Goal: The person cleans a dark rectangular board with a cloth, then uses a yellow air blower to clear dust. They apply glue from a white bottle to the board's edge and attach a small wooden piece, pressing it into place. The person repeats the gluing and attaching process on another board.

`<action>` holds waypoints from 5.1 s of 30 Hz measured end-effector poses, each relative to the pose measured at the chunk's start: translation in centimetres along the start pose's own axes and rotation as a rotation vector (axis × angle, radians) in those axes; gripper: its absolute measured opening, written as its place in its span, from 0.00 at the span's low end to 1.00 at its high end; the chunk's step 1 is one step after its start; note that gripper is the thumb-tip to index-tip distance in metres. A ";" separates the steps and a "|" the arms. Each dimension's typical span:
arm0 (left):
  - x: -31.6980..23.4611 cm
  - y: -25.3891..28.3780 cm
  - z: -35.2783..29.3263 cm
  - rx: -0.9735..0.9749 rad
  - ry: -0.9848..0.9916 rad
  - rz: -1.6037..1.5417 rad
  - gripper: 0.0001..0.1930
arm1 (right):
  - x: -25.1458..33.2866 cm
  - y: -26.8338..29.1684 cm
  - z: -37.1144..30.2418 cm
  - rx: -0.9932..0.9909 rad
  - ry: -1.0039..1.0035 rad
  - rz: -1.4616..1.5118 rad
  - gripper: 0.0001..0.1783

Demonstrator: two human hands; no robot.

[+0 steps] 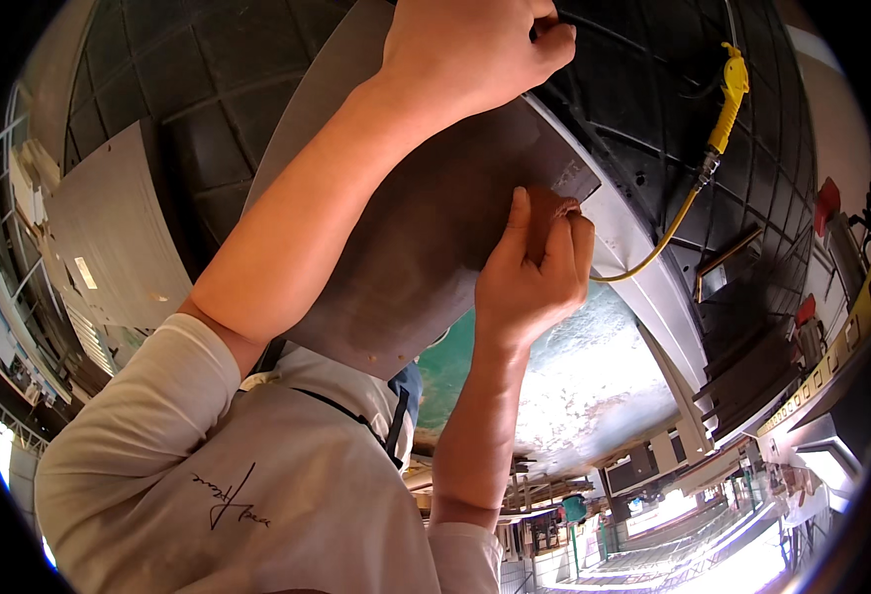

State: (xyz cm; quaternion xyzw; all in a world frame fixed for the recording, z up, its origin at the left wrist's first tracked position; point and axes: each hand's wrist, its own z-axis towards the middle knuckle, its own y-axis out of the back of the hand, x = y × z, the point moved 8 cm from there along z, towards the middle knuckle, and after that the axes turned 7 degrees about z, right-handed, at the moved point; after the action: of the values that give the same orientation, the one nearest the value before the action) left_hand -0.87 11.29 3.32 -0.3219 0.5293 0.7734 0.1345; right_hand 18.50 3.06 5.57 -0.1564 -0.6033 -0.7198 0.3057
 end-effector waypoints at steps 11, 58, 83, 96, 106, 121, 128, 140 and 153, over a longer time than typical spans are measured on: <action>0.4 -0.5 -0.1 0.114 0.077 0.028 0.16 | 0.5 -1.2 3.5 0.080 0.014 -0.039 0.12; -0.2 -0.9 -0.2 0.097 0.019 0.071 0.16 | -1.9 0.4 -0.2 -0.158 0.085 -0.098 0.13; 0.4 -0.6 -0.6 0.066 0.037 0.020 0.15 | -1.6 -0.6 2.2 -0.050 -0.090 -0.089 0.16; 0.4 -0.4 -0.2 0.097 0.073 0.018 0.15 | -0.6 0.3 -4.1 -0.111 0.081 0.028 0.14; 0.2 -0.5 0.0 0.039 0.014 0.042 0.15 | -1.2 0.4 -3.4 -0.148 0.073 0.051 0.14; 0.4 -0.6 -0.2 0.070 0.032 0.056 0.15 | -1.1 0.1 -3.1 -0.122 0.015 0.040 0.12; 0.0 -0.1 -0.4 -0.029 -0.012 0.053 0.16 | -1.4 -0.5 0.8 -0.081 -0.145 -0.063 0.16; 0.3 -0.6 -0.2 0.030 0.008 0.040 0.16 | -0.7 0.1 -2.6 -0.072 -0.012 0.023 0.12; 0.2 -0.2 0.0 0.061 0.018 0.030 0.16 | -0.5 0.2 -3.2 -0.117 0.017 -0.010 0.13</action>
State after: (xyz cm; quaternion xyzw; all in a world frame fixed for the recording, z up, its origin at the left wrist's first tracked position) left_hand -0.85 11.32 3.05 -0.3165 0.5586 0.7559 0.1280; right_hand 19.41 0.04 4.70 -0.1648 -0.5584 -0.7566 0.2978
